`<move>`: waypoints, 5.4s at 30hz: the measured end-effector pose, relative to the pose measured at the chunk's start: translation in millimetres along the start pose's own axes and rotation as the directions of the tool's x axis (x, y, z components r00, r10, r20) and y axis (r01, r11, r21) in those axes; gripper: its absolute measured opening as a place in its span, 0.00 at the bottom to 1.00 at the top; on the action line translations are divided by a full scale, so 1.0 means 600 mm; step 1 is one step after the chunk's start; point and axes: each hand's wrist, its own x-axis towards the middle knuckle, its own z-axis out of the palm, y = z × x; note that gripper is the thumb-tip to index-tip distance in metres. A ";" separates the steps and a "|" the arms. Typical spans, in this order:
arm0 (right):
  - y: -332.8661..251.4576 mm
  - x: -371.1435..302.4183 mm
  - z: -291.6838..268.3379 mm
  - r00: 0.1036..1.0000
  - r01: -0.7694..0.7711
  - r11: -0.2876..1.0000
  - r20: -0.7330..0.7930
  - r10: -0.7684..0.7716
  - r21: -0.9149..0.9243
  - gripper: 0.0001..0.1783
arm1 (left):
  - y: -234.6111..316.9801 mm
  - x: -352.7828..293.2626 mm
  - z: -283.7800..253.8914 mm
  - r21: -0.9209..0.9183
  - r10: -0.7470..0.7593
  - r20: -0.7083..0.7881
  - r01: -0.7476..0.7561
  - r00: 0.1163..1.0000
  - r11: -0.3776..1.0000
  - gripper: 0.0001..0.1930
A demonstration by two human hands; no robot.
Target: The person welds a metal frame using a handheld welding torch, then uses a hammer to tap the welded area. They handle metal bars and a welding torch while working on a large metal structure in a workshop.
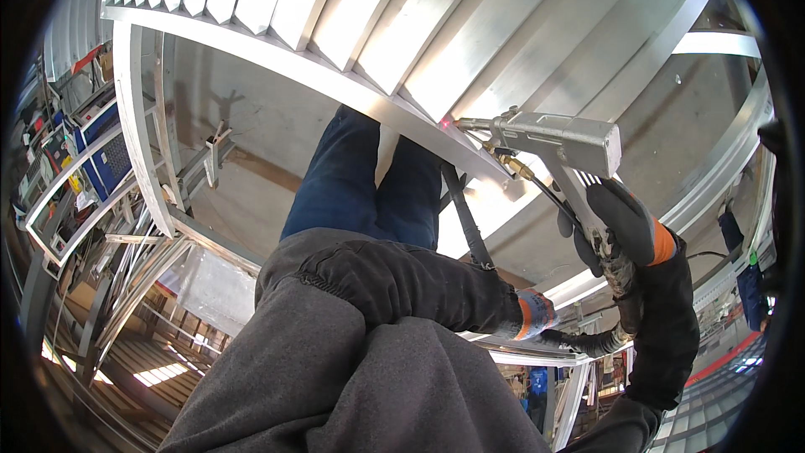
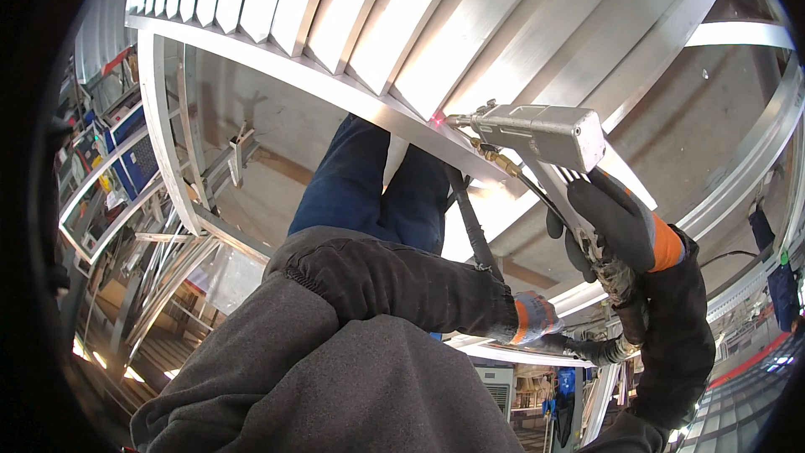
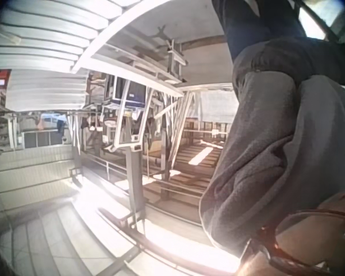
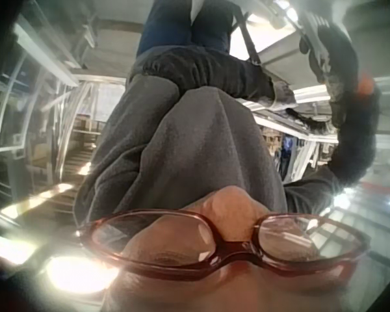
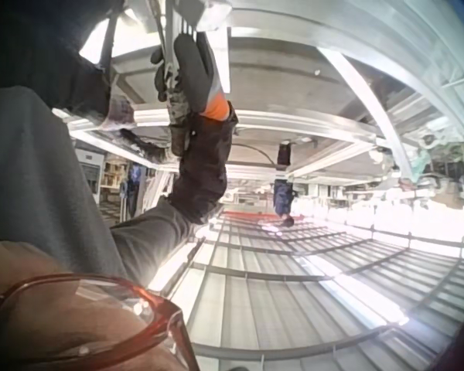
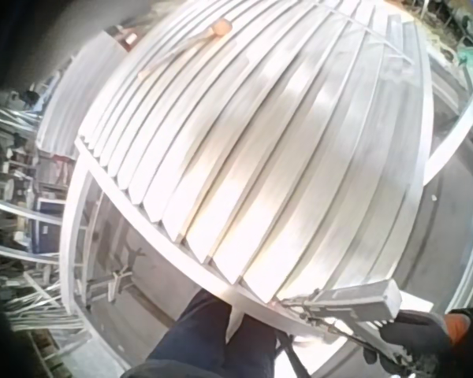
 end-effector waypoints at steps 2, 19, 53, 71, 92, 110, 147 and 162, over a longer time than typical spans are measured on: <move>-0.007 0.005 0.000 0.999 0.000 1.000 0.033 0.001 -0.029 0.21 | 0.000 0.003 -0.003 0.143 0.042 0.033 -0.046 0.999 0.989 0.05; -0.026 0.015 0.019 1.000 -0.016 1.000 0.001 0.016 -0.026 0.18 | 0.034 0.009 -0.021 0.321 0.033 0.087 -0.059 0.996 0.945 0.03; -0.005 0.001 0.006 0.998 -0.051 0.998 0.021 0.052 -0.043 0.15 | 0.019 0.022 -0.009 0.336 0.021 0.103 -0.055 0.994 0.940 0.05; 0.015 -0.009 -0.001 0.997 -0.075 0.997 -0.004 0.075 -0.010 0.16 | 0.006 0.032 0.020 0.366 0.002 0.105 -0.041 0.994 0.930 0.03; 0.050 -0.023 -0.018 0.999 -0.029 1.000 0.043 0.029 0.006 0.17 | 0.001 0.025 0.018 0.327 0.034 0.095 -0.063 0.995 0.943 0.04; 0.093 -0.035 -0.024 0.999 -0.024 0.999 -0.023 0.025 0.044 0.28 | -0.031 0.024 0.063 0.222 -0.071 0.167 0.032 0.983 0.974 0.04; 0.136 -0.119 -0.036 0.965 0.166 0.957 -0.241 -0.108 0.238 0.30 | 0.023 -0.042 -0.061 0.412 -0.150 0.389 -0.026 0.909 0.911 0.09; 0.270 -0.112 0.081 0.491 0.738 0.603 -0.854 -0.173 0.302 0.45 | 0.023 -0.029 -0.551 0.995 0.173 -0.049 0.033 0.984 0.094 0.24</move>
